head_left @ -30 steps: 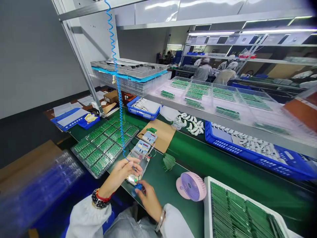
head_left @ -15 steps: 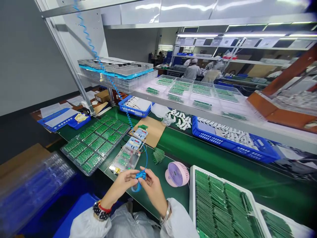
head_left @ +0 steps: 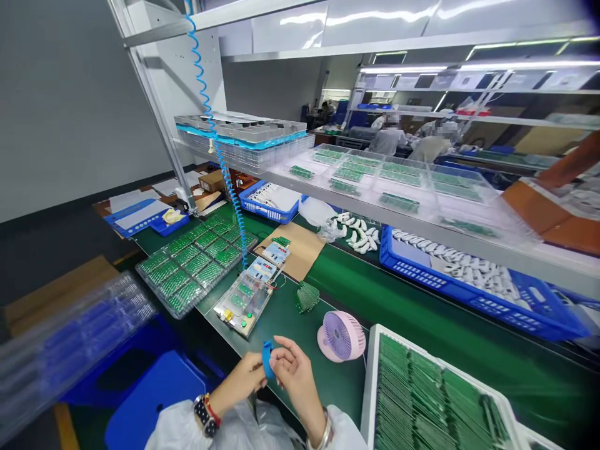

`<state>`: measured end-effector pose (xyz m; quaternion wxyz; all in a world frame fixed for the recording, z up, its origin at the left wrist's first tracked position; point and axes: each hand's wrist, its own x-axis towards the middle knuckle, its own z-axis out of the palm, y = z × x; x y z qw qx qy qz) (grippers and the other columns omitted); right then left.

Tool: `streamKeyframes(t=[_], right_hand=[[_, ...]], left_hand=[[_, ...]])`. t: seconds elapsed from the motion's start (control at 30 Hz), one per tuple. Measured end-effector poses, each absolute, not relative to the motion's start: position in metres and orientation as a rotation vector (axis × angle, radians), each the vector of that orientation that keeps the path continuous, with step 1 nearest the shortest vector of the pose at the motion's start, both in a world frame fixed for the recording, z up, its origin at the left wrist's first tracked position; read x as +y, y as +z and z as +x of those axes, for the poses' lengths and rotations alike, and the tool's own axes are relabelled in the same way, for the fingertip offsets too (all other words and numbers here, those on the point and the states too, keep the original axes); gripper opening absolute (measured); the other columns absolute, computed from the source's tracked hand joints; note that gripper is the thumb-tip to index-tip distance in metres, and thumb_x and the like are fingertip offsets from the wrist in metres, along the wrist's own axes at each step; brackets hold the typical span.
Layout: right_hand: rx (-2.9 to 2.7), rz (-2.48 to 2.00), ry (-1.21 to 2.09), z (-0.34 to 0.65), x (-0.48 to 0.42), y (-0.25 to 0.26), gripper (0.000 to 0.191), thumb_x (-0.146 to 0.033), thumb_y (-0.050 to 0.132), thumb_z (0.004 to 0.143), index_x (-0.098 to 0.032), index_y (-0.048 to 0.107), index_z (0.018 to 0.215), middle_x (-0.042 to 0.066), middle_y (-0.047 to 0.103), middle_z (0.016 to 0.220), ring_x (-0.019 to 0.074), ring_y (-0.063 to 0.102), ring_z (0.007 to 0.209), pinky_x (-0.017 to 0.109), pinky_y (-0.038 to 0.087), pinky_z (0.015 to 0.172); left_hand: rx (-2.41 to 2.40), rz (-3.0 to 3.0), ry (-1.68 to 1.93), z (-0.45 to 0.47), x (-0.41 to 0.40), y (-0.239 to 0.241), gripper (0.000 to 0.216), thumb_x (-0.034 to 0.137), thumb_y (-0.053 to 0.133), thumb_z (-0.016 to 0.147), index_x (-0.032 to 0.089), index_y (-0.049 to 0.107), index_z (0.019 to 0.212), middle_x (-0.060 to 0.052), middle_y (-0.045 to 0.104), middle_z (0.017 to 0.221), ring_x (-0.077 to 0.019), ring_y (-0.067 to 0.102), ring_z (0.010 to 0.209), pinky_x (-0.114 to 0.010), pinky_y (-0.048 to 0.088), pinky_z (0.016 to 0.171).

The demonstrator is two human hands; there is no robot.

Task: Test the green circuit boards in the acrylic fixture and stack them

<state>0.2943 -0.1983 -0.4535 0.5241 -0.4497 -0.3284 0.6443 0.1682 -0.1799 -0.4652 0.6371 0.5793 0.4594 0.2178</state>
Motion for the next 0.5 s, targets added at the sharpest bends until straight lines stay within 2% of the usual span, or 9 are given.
streamKeyframes(t=[0.13,0.2,0.3,0.4,0.47,0.5], right_hand=[[-0.863,-1.035,1.699,0.286,-0.21,-0.462,0.051,-0.043,0.072,0.061,-0.016,0.052,0.099,-0.001,0.055,0.073,0.0068,0.052,0.043,0.021,0.042,0.044],[-0.932,-1.021,1.731,0.285,-0.215,-0.468,0.046,-0.041,0.07,0.065,-0.017,0.052,0.101,0.0,0.055,0.079,0.0065,0.053,0.046,0.021,0.043,0.047],[-1.108,-1.035,1.725,0.285,-0.218,-0.48,0.034,-0.034,0.067,0.068,-0.018,0.055,0.095,0.003,0.059,0.085,0.0051,0.049,0.049,0.015,0.033,0.04],[-1.265,-1.143,1.658,0.275,-0.206,-0.493,0.023,-0.022,0.065,0.064,-0.019,0.053,0.083,-0.001,0.058,0.08,-0.0008,0.03,0.036,0.013,0.014,0.034],[-1.347,-1.209,1.494,0.257,-0.186,-0.494,0.019,-0.015,0.062,0.061,-0.019,0.052,0.076,-0.002,0.057,0.079,-0.002,0.022,0.035,0.014,0.01,0.033],[-1.387,-1.218,1.403,0.245,-0.173,-0.492,0.017,-0.014,0.061,0.06,-0.019,0.052,0.074,-0.002,0.057,0.081,-0.0017,0.023,0.036,0.014,0.011,0.033]], left_hand=[[1.037,1.192,0.368,0.162,-0.183,-0.482,0.04,0.05,0.059,0.071,0.013,0.064,0.082,0.004,0.041,0.051,-0.0065,0.032,0.041,-0.019,0.023,0.041],[1.049,1.132,0.315,0.159,-0.179,-0.485,0.044,0.049,0.061,0.068,0.015,0.065,0.095,0.004,0.042,0.051,-0.0058,0.03,0.039,-0.019,0.021,0.039],[1.054,1.09,0.27,0.152,-0.161,-0.482,0.056,0.054,0.058,0.071,0.015,0.061,0.112,0.006,0.039,0.045,-0.0055,0.026,0.034,-0.02,0.018,0.037],[0.976,1.113,0.276,0.136,-0.127,-0.469,0.064,0.062,0.052,0.075,0.013,0.06,0.115,0.007,0.034,0.038,-0.0056,0.024,0.033,-0.02,0.016,0.038],[0.888,1.064,0.333,0.123,-0.096,-0.459,0.064,0.061,0.058,0.072,0.012,0.061,0.112,0.007,0.038,0.04,-0.005,0.027,0.034,-0.019,0.02,0.039],[0.835,1.007,0.391,0.116,-0.078,-0.454,0.063,0.059,0.062,0.07,0.012,0.061,0.112,0.004,0.046,0.046,-0.0055,0.034,0.037,-0.019,0.025,0.041]])
